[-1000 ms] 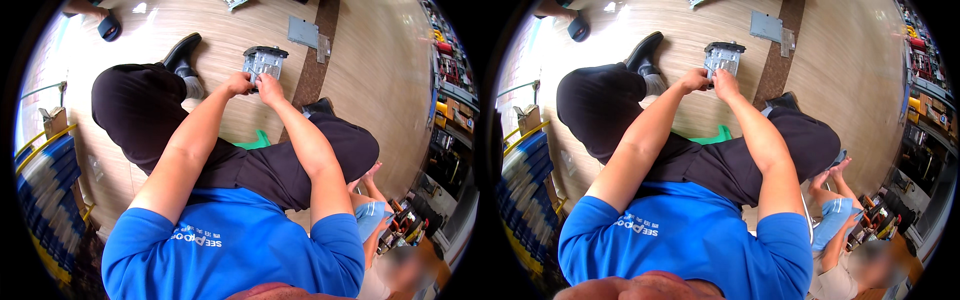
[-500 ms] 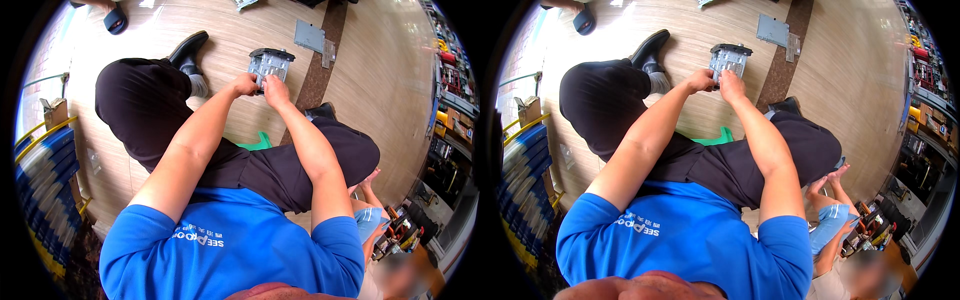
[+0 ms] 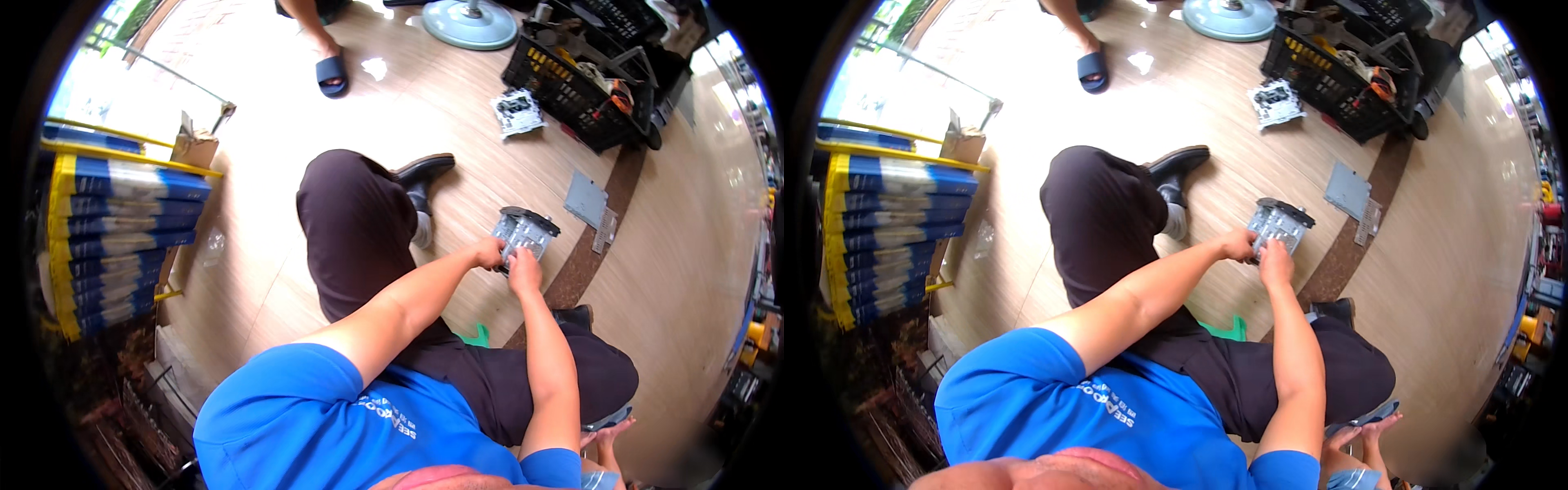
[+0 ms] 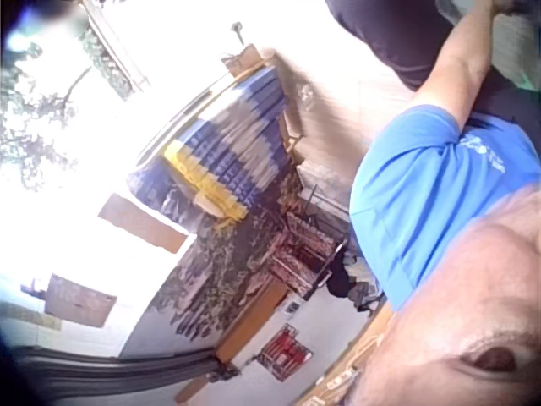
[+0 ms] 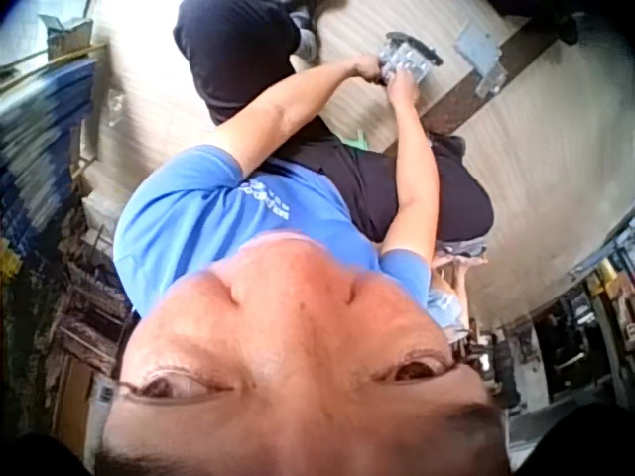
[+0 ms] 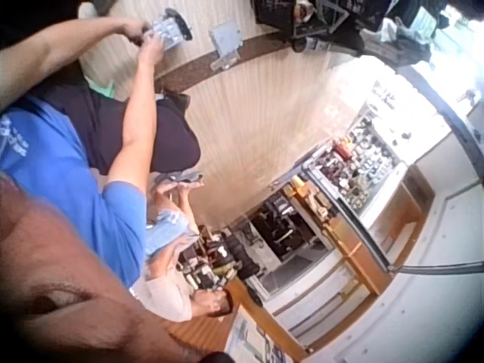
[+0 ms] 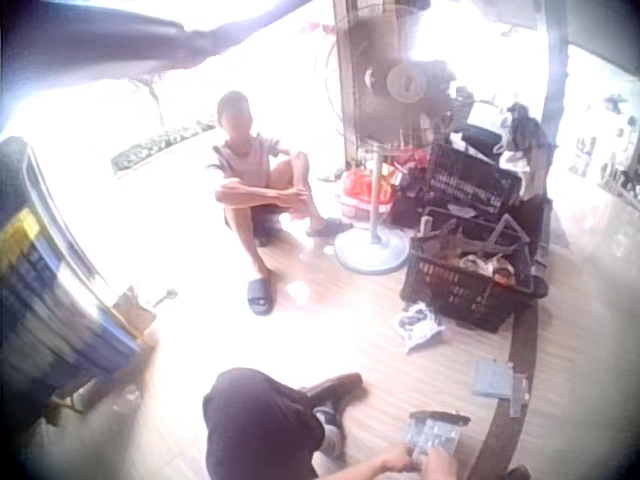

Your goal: The person disassembles a silver electronic housing using a screwdriver, removing small screws and placing them on the floor before detaching internal components.

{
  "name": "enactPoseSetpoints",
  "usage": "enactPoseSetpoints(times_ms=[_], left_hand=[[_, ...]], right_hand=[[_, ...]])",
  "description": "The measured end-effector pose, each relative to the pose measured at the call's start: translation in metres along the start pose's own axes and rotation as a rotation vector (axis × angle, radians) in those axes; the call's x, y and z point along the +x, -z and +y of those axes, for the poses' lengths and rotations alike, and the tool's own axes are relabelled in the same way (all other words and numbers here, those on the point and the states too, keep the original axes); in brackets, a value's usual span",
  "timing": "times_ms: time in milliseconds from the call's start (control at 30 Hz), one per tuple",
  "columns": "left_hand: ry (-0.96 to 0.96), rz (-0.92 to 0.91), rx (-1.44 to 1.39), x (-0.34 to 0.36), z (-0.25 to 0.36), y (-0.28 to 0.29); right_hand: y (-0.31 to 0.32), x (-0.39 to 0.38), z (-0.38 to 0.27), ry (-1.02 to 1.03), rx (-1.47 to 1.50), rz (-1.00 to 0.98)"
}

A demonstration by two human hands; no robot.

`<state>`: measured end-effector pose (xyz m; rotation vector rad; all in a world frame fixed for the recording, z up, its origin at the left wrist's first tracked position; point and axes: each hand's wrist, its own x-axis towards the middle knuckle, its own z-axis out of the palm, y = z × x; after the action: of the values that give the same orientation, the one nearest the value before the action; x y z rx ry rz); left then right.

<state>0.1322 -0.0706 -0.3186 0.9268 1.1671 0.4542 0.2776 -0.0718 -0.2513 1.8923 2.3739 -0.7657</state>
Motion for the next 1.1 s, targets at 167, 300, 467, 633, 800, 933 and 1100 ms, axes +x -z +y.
enactPoseSetpoints(times_ms=[167,300,467,633,800,933,1100], left_hand=[[-0.036,-0.008,0.115,0.007,-0.003,0.010],[0.026,-0.032,-0.038,0.004,0.000,0.024],[0.097,-0.097,-0.069,0.002,0.008,0.025],[0.133,-0.100,-0.089,0.001,0.006,0.025],[0.155,-0.088,-0.083,0.000,0.014,0.026],[0.154,-0.047,-0.021,-0.004,0.019,0.025],[0.147,-0.027,0.014,-0.002,0.020,0.026]], right_hand=[[0.002,0.010,0.009,0.006,0.031,0.091],[0.007,0.020,-0.001,-0.054,0.134,0.080],[0.009,0.018,0.003,-0.097,0.109,0.051],[0.018,0.012,0.009,-0.154,0.124,-0.012],[0.024,-0.002,0.021,-0.082,0.105,0.081],[0.051,-0.013,0.013,-0.016,0.098,-0.016],[0.072,-0.024,0.003,-0.048,0.119,0.064]])
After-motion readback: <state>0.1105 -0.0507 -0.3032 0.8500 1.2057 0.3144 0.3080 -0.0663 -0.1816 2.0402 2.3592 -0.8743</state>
